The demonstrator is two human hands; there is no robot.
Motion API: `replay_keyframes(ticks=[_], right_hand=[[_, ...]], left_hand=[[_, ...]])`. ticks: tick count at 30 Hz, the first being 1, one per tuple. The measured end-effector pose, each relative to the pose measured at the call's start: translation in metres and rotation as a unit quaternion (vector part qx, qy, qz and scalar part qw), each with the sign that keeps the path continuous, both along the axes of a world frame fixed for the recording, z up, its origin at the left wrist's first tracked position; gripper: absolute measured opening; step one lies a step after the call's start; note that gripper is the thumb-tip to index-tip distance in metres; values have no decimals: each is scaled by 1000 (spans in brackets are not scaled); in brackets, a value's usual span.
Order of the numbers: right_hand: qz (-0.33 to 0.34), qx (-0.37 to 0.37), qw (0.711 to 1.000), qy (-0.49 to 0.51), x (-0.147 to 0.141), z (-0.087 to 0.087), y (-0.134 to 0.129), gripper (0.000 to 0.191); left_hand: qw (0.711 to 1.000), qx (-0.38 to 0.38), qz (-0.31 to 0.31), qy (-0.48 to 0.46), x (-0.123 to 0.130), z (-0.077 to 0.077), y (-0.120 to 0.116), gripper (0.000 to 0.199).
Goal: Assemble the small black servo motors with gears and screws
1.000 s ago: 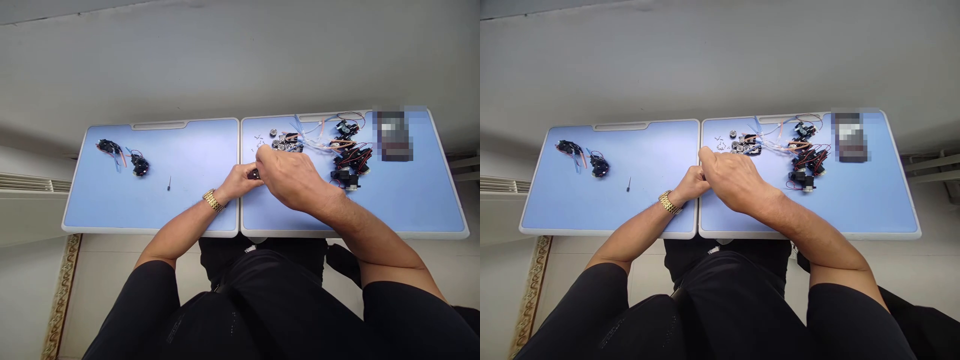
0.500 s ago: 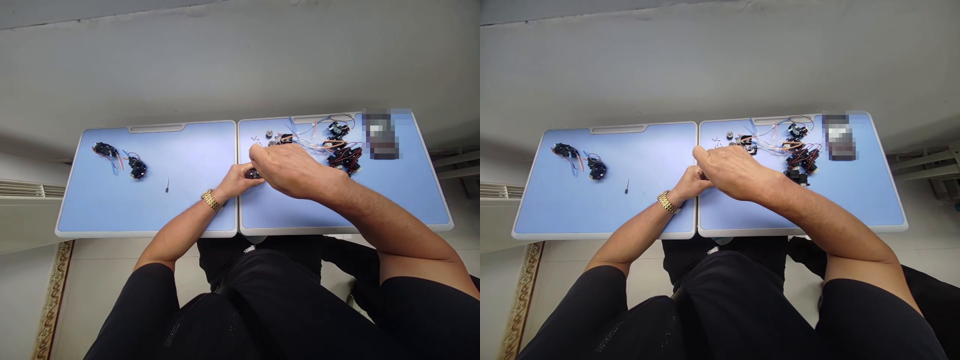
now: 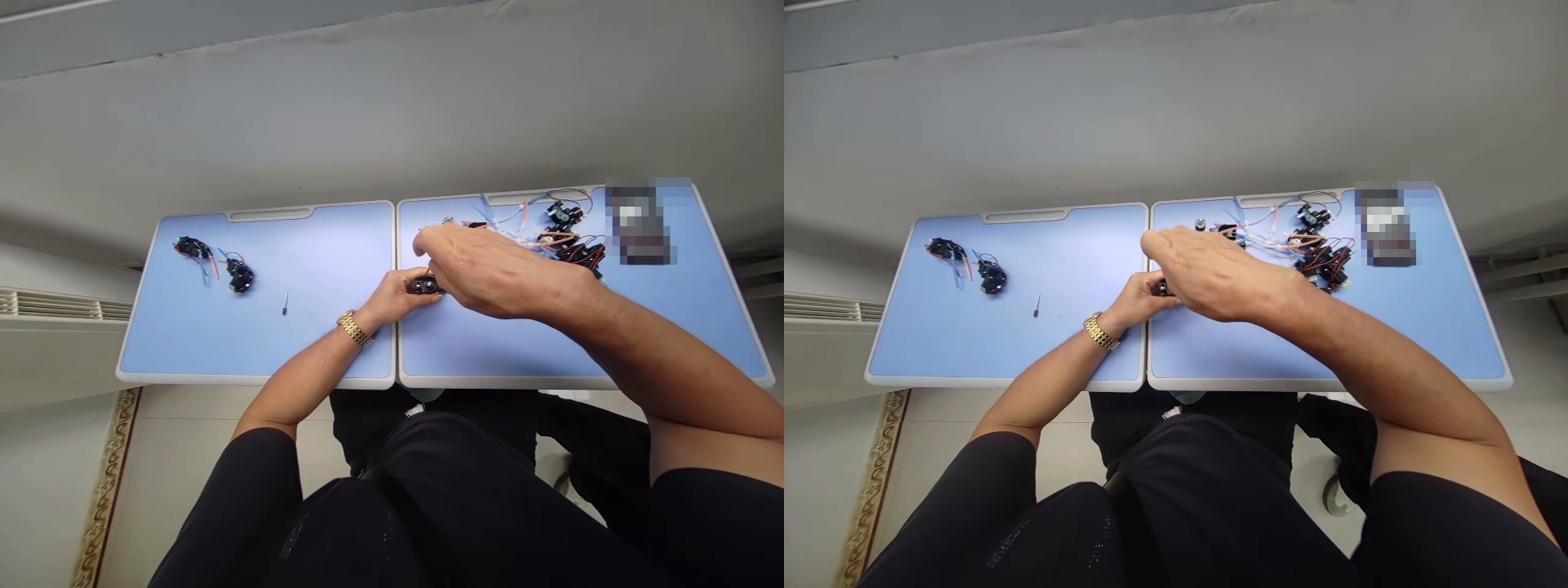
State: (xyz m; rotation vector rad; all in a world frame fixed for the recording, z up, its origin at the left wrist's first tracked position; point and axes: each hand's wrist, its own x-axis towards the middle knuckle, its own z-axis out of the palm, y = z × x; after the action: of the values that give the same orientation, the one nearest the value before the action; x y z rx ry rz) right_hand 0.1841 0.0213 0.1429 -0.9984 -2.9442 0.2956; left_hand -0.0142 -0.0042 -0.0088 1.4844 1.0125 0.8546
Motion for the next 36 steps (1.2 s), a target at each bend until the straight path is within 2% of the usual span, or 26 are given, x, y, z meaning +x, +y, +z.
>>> replay_keyframes(ticks=[2,5,10,12,16,20,23,29,33,36], right_hand=[[-18,23,1000,1,2,-3,0,8],[-35,51,998,-16,1,-6,1,16],[2,28,1000,-12,0,-3,-2,12],[-26,35,999,-6,0,-2,-4,12],[-71,47,996,-19,1,-7,-3,23],[-34,35,998,37,7,-17,2,18],[-31,29,996,85,10,-20,4,23],[-106,-5,994,24,2,-5,1,35],[-93,-33,995,23,0,5,-1,37],[-90,-30,995,36,-1,5,-1,38]], left_hand=[[1000,4,-14,-6,1,2,-1,39],[1000,2,-14,0,1,4,-1,38],[1000,-5,4,0,0,2,1,45],[1000,-8,2,-7,-1,2,2,46],[1000,-13,6,-14,1,3,2,43],[999,-18,12,-33,3,7,1,40],[999,-25,10,-41,5,5,2,41],[997,-33,4,-64,6,2,3,46],[996,-30,5,-79,6,2,3,47],[998,-21,11,-64,6,1,4,45]])
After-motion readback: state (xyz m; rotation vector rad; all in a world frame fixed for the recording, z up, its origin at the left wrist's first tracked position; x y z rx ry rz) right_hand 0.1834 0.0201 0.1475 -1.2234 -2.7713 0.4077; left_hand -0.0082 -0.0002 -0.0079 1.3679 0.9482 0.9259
